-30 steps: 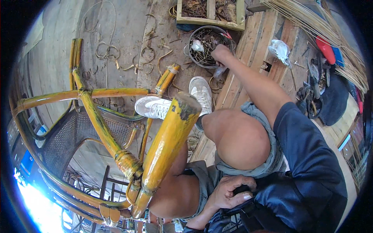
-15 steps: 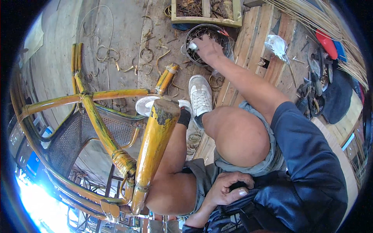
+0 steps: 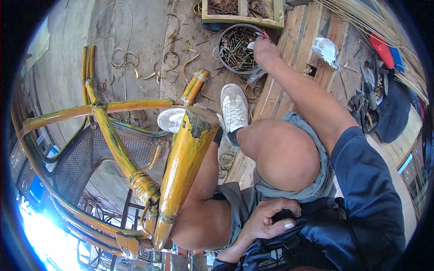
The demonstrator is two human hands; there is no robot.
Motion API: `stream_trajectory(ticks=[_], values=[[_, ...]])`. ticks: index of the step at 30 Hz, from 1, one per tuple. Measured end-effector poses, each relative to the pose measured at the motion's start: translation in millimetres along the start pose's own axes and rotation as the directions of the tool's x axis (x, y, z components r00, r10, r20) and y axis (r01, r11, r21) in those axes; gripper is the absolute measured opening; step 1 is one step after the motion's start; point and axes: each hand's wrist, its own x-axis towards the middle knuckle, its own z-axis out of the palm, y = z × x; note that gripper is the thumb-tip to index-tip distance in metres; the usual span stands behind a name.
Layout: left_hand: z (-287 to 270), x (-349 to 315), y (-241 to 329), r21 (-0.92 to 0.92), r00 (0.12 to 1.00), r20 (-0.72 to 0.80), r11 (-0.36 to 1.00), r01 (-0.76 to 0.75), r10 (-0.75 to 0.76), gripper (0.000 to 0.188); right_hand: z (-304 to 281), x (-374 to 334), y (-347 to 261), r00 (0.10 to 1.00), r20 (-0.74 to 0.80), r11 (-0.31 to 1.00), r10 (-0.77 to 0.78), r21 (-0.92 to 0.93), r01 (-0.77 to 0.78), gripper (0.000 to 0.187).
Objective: The person repairs a yellow rattan chair by first using a knife to cut and remove old binding material from a joint. They then use a power drill to create holes in the rattan frame and insert new binding material to secure the joint.
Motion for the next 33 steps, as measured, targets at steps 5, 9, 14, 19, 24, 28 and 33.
stream_trajectory(ticks=[5, 9, 14, 19, 24, 28, 33], values=[[-1.9, -1.1, 0.8, 0.034, 1.000, 0.004, 0.999, -0.007, 0.007, 0.028, -9.2, -10.9, -14.7, 0.842, -0.101, 0.843, -0.530, -0.168, 0.511, 0.033], [-5.0, 1.7, 4.6, 0.059, 1.000, 0.012, 0.998, 0.010, -0.011, 0.028, 15.1, -20.1, -4.0, 0.712, 0.011, 0.666, -0.702, -0.344, 0.662, 0.035], [-3.5, 2.4, 6.8, 0.072, 1.000, -0.011, 0.997, -0.009, 0.009, 0.028, 8.6, -28.4, 11.2, 0.818, 0.034, 0.720, -0.575, -0.453, 0.525, 0.028], [-4.9, 1.6, 4.8, 0.081, 1.000, 0.006, 0.996, -0.031, 0.030, 0.029, -3.0, -29.9, 8.8, 0.907, -0.038, 0.839, -0.419, -0.399, 0.370, 0.021], [-3.9, 3.9, 8.1, 0.093, 0.999, 0.007, 0.995, -0.033, 0.033, 0.029, 7.7, 0.0, 24.6, 0.952, -0.030, 0.931, -0.305, -0.221, 0.291, 0.021], [-5.4, 1.4, 7.4, 0.102, 0.999, -0.007, 0.994, -0.040, 0.041, 0.030, -0.1, 5.3, 19.1, 0.993, -0.022, 0.991, -0.115, -0.065, 0.114, 0.020], [-4.7, 2.7, 8.1, 0.098, 1.000, -0.009, 0.995, -0.012, 0.013, 0.030, 5.9, 12.2, 28.8, 0.994, -0.068, 0.973, -0.085, 0.208, 0.097, 0.020]])
